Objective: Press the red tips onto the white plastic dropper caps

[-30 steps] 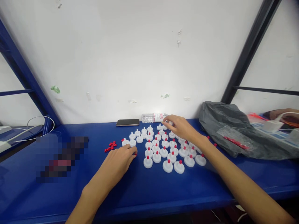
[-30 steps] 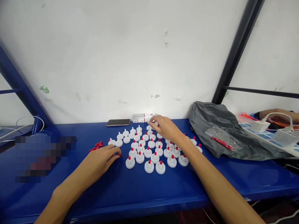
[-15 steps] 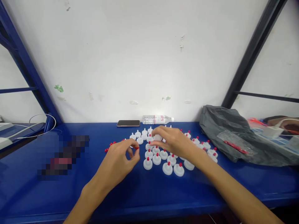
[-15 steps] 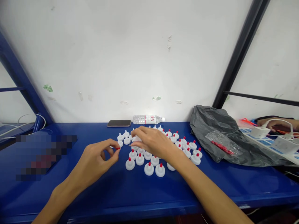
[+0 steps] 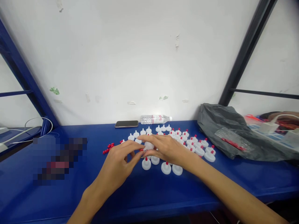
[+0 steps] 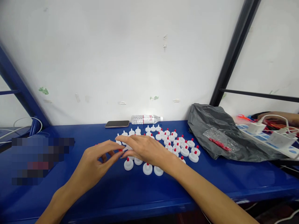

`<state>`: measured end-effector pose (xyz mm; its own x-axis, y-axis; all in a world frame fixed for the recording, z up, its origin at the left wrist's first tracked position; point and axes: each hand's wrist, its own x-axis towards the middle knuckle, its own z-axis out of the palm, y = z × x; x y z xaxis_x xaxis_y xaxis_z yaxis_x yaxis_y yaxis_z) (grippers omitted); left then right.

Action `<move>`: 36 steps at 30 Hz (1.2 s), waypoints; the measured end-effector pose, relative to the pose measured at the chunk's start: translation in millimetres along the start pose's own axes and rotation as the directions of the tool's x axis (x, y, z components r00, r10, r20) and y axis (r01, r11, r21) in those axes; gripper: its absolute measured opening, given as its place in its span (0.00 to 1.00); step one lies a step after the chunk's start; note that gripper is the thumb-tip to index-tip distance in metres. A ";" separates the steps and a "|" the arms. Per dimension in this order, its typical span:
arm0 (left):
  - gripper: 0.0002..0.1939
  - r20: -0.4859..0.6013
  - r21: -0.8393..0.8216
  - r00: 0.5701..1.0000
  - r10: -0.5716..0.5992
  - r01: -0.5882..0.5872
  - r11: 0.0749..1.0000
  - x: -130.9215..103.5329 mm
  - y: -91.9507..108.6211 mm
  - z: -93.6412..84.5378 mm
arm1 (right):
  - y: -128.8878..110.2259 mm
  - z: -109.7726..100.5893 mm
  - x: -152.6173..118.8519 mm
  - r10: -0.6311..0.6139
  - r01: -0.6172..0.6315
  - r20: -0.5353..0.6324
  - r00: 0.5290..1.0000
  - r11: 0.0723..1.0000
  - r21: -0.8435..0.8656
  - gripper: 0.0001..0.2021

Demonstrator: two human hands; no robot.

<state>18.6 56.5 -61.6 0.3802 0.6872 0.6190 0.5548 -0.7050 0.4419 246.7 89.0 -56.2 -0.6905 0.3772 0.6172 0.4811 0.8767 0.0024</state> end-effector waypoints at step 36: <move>0.35 0.288 -0.665 0.906 -0.311 0.422 0.616 -1.2 15.1 -6.3 | -4.2 10.6 -6.9 -0.182 0.117 -0.230 0.956 0.955 -0.272 0.18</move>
<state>21.8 43.9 -51.6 0.3849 0.8920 0.2369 0.0096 -0.2605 0.9654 243.7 85.9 -68.8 -0.6236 0.1325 0.7704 0.5258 0.8004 0.2879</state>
